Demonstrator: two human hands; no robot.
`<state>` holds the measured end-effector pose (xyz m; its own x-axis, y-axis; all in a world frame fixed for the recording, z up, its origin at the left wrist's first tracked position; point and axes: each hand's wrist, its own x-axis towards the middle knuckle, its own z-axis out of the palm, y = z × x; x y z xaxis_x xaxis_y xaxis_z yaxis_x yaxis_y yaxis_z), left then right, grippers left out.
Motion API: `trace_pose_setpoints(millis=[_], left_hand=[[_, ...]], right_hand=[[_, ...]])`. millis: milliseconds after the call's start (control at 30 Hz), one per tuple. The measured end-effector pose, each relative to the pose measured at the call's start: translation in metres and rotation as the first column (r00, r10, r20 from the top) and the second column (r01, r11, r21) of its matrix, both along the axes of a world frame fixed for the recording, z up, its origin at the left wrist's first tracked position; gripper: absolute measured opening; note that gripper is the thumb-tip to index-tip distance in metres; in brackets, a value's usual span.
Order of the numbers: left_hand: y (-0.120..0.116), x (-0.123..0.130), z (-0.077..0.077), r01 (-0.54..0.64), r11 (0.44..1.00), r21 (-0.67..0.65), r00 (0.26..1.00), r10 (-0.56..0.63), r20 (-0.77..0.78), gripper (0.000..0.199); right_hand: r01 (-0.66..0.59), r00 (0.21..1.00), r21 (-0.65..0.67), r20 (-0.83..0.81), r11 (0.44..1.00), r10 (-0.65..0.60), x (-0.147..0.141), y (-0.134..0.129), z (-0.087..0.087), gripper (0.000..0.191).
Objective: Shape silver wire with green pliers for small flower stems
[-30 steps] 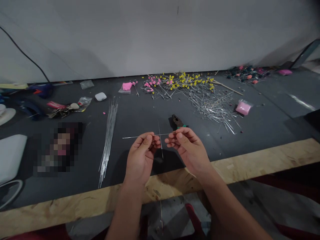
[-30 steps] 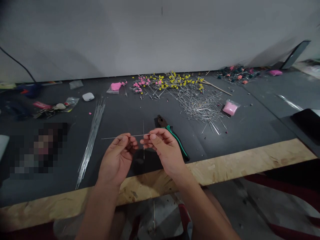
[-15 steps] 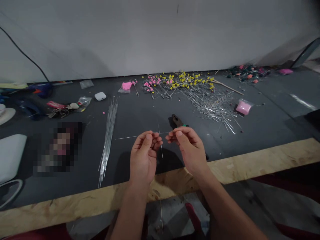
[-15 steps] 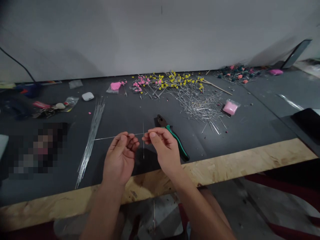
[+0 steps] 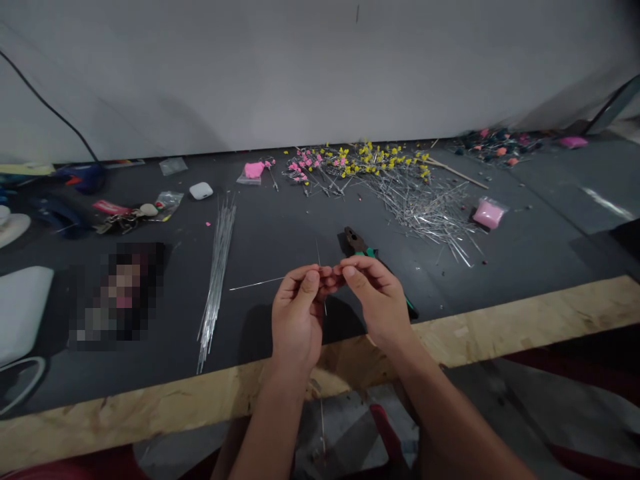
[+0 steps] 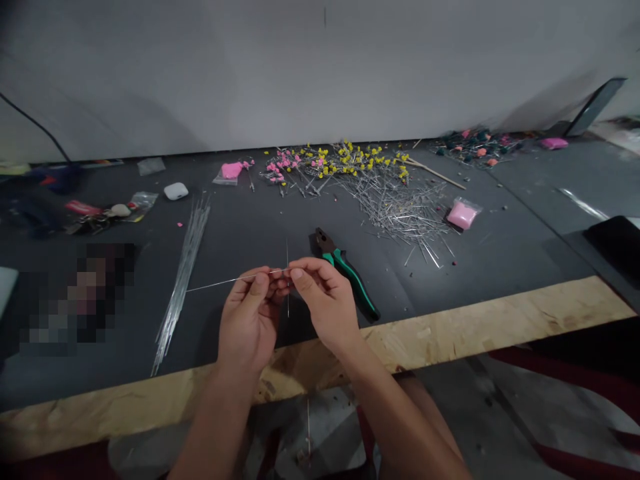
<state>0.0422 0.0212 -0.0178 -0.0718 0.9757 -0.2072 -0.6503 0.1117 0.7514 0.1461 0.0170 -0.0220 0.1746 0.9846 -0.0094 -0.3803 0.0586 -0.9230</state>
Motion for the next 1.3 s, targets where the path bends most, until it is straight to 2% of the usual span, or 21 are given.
trace_pose_setpoints(millis=[467, 600, 800, 967, 1067, 1200, 1300], left_hand=[[-0.002, -0.004, -0.002, 0.044, 0.999, -0.006, 0.999, -0.044, 0.029, 0.007], [-0.002, -0.01, 0.001, 0.058, 0.998, -0.009, 0.998, -0.058, 0.016, 0.009], [0.002, -0.029, 0.009, 0.256, 0.967, -0.013, 0.964, -0.256, -0.076, 0.012], [0.001, -0.041, 0.013, 0.386, 0.921, -0.039, 0.912, -0.388, -0.131, 0.008], [-0.001, -0.044, 0.013, 0.423, 0.905, -0.04, 0.894, -0.424, -0.144, 0.011], [0.0, -0.042, 0.011, 0.44, 0.897, -0.046, 0.888, -0.443, -0.126, 0.014], [0.001, -0.039, 0.01, 0.462, 0.885, -0.059, 0.88, -0.465, -0.093, 0.014]], right_hand=[[-0.106, 0.988, 0.027, -0.108, 0.994, 0.108, -0.002, 0.0, -0.001, 0.006], [-0.221, 0.966, 0.075, -0.121, 0.972, 0.229, 0.001, 0.001, 0.0, 0.005], [-0.337, 0.94, 0.123, -0.015, 0.933, 0.341, 0.011, -0.001, -0.001, 0.007], [-0.491, 0.87, 0.122, 0.011, 0.862, 0.494, 0.018, -0.004, 0.003, 0.008], [-0.546, 0.835, 0.074, -0.039, 0.835, 0.549, 0.02, -0.006, 0.006, 0.007], [-0.562, 0.808, 0.004, -0.21, 0.827, 0.55, 0.02, -0.009, 0.006, 0.013], [-0.593, 0.764, 0.003, -0.315, 0.805, 0.563, 0.018, -0.009, 0.005, 0.02]])
